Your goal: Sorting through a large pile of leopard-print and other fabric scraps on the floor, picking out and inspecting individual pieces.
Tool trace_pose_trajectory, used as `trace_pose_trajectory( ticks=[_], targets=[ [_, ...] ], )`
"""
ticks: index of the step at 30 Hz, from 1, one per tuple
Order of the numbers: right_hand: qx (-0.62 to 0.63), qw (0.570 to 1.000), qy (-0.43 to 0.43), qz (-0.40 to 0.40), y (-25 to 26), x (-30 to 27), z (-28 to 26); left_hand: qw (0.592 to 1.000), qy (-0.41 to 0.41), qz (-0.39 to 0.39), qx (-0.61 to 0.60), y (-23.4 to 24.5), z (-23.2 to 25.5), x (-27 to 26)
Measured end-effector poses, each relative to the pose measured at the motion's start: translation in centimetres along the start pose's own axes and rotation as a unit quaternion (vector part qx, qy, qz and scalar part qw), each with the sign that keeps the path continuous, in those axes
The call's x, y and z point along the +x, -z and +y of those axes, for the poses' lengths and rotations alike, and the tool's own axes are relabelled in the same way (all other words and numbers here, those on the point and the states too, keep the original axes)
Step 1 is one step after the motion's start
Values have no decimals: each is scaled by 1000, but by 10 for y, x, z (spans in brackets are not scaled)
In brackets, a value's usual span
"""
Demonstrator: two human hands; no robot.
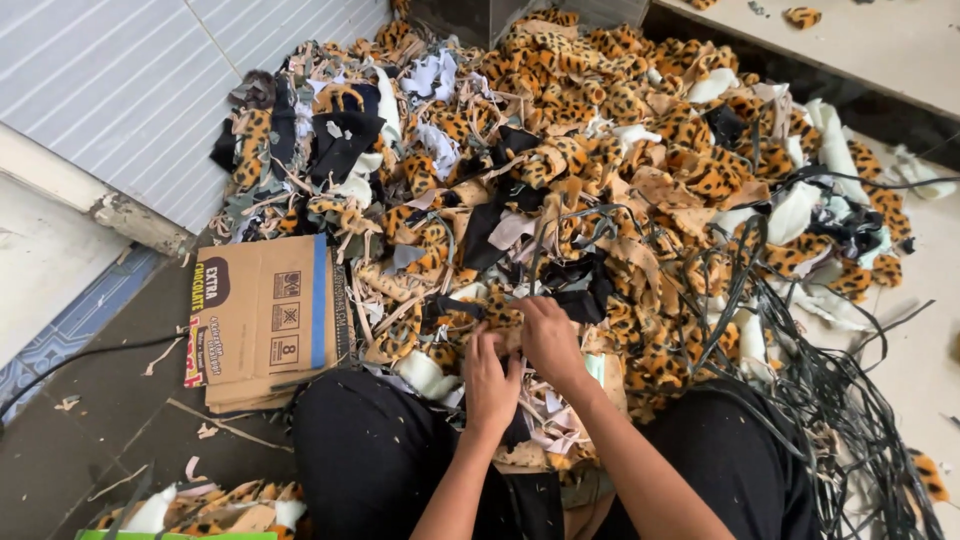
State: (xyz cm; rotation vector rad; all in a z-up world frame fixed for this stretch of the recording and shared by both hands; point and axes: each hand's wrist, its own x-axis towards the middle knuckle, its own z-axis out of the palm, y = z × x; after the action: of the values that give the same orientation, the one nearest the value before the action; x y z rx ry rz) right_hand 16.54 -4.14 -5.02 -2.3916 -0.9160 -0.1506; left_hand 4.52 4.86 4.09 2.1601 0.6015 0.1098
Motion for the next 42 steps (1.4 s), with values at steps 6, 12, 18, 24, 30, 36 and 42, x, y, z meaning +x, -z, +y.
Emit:
trace_pose_trajectory(
  ticks=[6, 12, 18, 24, 30, 36, 42],
  targets=[
    [-124, 985, -35, -111, -21, 23, 6, 1000, 12, 8, -15, 3, -21, 12],
    [91, 988, -126, -9, 13, 40, 9, 999, 3, 3, -34, 3, -32, 16],
    [352, 889, -287, -57, 95, 66, -30, 997, 10, 13, -73, -3, -28, 24],
    [511, 806, -283, -96, 93, 65, -12, 979, 67, -10, -191, 23, 25, 25],
    [500, 813, -242, -174, 113, 59, -36, 908, 152, -38, -388, 38, 49, 38],
    [528, 803, -244, -133, 126, 54, -52, 760, 234, 45, -605, 2, 0, 66],
    [554, 783, -276, -53, 82, 40, -20, 734, 243, 75, -630, 4, -2, 70]
  ],
)
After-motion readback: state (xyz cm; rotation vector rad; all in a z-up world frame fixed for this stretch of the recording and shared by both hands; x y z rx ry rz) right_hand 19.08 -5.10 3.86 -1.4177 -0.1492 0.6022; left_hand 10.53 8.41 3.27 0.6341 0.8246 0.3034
